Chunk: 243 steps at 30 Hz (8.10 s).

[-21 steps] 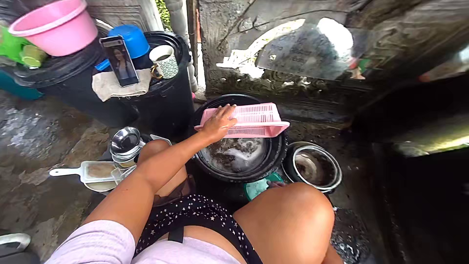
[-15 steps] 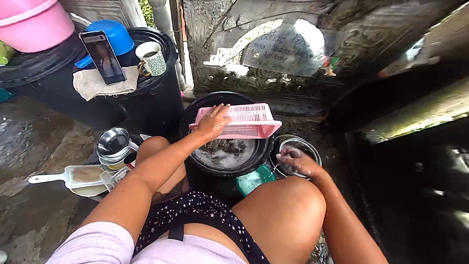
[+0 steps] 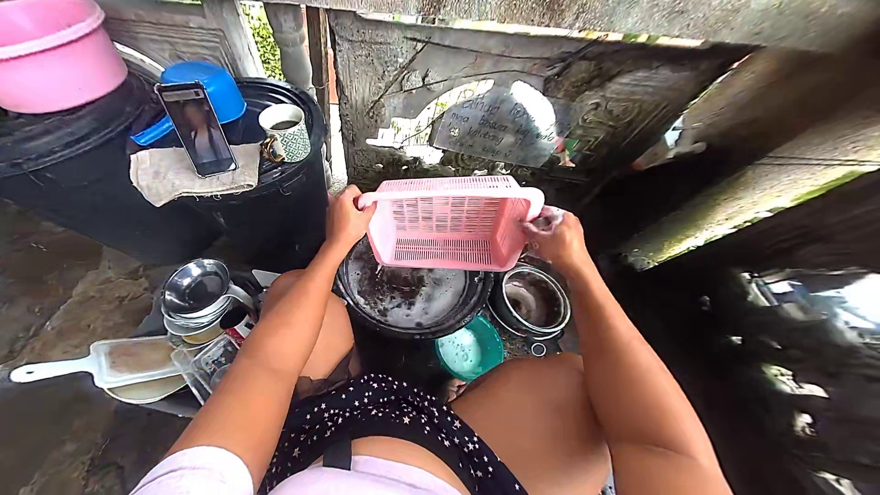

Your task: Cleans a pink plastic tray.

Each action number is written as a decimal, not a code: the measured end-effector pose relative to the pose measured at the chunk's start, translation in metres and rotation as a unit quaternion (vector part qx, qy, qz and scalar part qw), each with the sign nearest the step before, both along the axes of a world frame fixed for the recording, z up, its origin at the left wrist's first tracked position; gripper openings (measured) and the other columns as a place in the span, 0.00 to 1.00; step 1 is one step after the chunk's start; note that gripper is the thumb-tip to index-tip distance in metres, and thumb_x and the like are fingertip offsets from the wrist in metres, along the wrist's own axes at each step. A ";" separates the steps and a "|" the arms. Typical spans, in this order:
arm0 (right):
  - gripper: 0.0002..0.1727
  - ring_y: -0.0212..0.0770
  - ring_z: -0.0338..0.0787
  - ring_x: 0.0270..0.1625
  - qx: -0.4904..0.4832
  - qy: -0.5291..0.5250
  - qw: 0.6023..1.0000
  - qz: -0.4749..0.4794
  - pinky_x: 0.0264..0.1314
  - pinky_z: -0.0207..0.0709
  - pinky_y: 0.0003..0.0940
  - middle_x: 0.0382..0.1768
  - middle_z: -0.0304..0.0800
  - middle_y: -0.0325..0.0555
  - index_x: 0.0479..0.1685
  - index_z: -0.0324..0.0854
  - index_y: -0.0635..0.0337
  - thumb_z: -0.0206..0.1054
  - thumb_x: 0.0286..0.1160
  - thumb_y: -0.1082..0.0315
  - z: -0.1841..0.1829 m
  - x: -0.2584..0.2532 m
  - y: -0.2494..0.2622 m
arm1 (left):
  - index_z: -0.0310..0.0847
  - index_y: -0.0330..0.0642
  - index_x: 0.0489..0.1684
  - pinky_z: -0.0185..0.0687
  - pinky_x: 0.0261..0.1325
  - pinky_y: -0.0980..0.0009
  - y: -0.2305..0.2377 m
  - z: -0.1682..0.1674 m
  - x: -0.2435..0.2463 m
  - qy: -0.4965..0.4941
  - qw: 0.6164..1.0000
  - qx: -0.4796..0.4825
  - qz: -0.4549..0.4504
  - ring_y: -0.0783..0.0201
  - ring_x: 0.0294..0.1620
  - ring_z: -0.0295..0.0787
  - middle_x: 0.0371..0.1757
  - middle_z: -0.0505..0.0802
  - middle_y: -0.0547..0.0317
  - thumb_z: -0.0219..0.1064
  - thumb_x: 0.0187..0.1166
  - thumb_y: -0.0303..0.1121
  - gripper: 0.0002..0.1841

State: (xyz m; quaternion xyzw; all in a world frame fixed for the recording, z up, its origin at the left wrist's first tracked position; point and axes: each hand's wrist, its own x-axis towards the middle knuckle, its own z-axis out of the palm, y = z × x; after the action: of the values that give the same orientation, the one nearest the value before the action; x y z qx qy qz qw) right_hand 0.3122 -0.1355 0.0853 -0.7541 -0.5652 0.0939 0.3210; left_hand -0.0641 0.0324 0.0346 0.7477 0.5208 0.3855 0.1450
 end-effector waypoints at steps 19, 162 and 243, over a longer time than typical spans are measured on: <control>0.23 0.61 0.91 0.51 0.011 0.145 0.970 -0.195 0.57 0.82 0.69 0.49 0.91 0.64 0.62 0.85 0.63 0.77 0.69 0.61 -0.081 0.028 0.021 | 0.57 0.50 0.85 0.88 0.56 0.54 -0.014 -0.066 0.057 -0.345 0.851 -0.347 -0.191 0.55 0.58 0.90 0.67 0.87 0.46 0.63 0.75 0.22 0.35; 0.19 0.64 0.88 0.71 -0.032 -0.098 0.994 0.026 0.67 0.80 0.67 0.71 0.87 0.60 0.62 0.88 0.66 0.65 0.72 0.74 -0.146 -0.225 0.009 | 0.62 0.34 0.81 0.87 0.53 0.58 -0.051 -0.056 0.066 -0.437 0.729 -0.470 -0.238 0.56 0.50 0.89 0.57 0.87 0.40 0.67 0.68 0.22 0.36; 0.25 0.68 0.78 0.79 -0.085 -0.135 0.987 -0.015 0.76 0.74 0.67 0.75 0.80 0.68 0.63 0.85 0.72 0.73 0.64 0.71 -0.146 -0.211 -0.014 | 0.65 0.30 0.77 0.87 0.56 0.61 -0.075 -0.057 0.086 -0.450 0.741 -0.397 -0.300 0.58 0.51 0.88 0.57 0.88 0.40 0.70 0.63 0.21 0.35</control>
State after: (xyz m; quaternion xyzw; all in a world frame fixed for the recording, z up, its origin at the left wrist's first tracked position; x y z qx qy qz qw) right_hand 0.1011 -0.1497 -0.0605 -0.7924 -0.5824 0.0340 0.1780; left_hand 0.0220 -0.0429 -0.0221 0.4792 0.2495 0.3719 0.7548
